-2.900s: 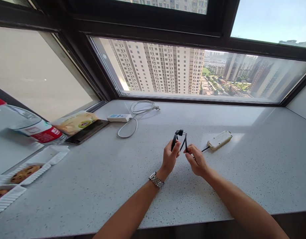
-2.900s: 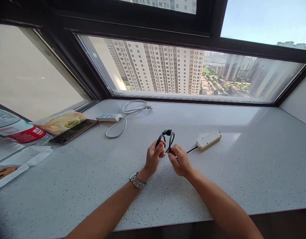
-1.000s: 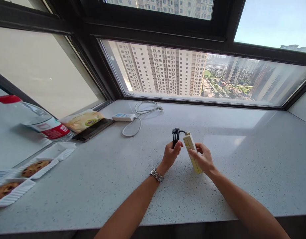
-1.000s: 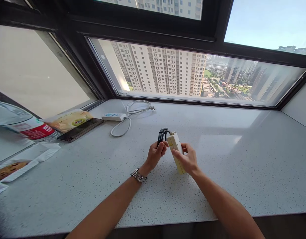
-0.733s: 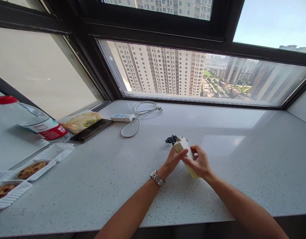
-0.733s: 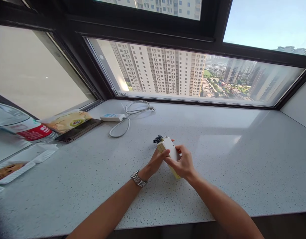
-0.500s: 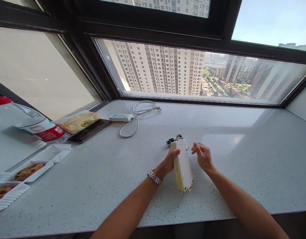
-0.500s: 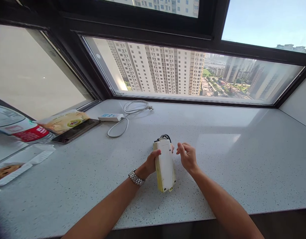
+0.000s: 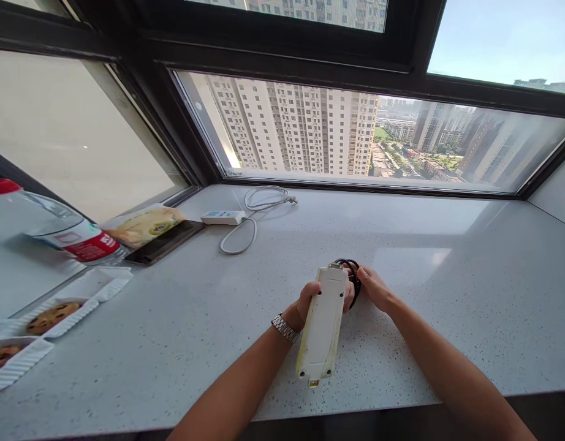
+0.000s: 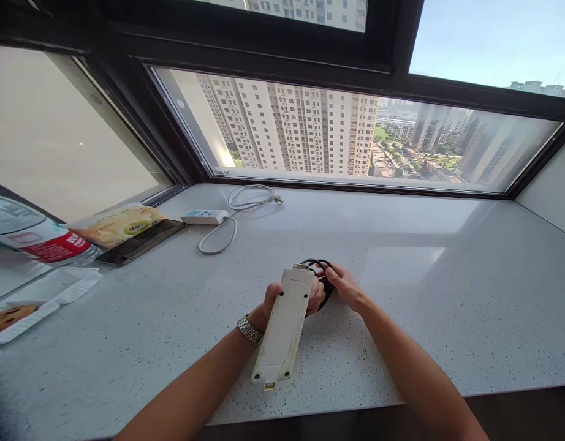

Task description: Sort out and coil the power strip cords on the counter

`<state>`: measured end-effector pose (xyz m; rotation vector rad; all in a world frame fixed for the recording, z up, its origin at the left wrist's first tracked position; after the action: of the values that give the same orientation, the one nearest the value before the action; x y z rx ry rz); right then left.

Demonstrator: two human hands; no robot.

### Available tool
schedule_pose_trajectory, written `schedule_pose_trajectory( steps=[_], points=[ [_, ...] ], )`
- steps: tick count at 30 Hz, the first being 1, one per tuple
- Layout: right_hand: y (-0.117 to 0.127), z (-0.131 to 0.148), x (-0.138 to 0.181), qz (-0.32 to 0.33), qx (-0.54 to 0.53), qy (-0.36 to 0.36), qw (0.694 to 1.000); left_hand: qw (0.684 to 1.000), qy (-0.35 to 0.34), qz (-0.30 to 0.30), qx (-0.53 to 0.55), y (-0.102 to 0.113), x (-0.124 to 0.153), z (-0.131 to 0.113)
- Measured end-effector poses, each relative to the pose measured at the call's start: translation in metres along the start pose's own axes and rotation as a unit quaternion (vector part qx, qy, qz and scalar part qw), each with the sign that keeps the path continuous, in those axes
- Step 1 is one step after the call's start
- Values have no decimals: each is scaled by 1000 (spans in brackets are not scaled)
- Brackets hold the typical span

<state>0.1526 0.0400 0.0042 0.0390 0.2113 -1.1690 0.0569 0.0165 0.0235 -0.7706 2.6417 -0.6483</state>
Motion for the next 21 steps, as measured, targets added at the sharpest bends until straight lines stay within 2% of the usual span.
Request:
schedule_pose_trajectory(
  steps=[2, 7, 13, 16, 21],
  points=[
    [1, 4, 1, 1, 16, -1, 1000, 1000, 26, -14, -3, 7, 1, 3],
    [5, 3, 2, -7, 15, -24, 1000, 986, 142, -58, -70, 22, 9, 15],
    [11, 7, 8, 17, 23, -12, 1000, 971, 156, -165, -79, 39, 13, 6],
    [11, 12, 9, 28, 47, -4, 998, 966, 145, -186, -109, 42, 13, -2],
    [11, 15, 9, 28, 28, 0, 999, 948, 130, -237, -165, 50, 13, -9]
  ],
)
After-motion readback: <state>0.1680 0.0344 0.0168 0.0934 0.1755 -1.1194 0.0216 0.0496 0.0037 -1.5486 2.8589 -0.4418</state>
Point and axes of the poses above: each hand's wrist, its own x-axis away from the middle knuckle, its own y-axis out of the back of the hand, z = x × y, the point moved 6 cm from there along -x, towards the middle knuckle, and after that the axes turned 5 degrees about y, right-handed, at the moved point
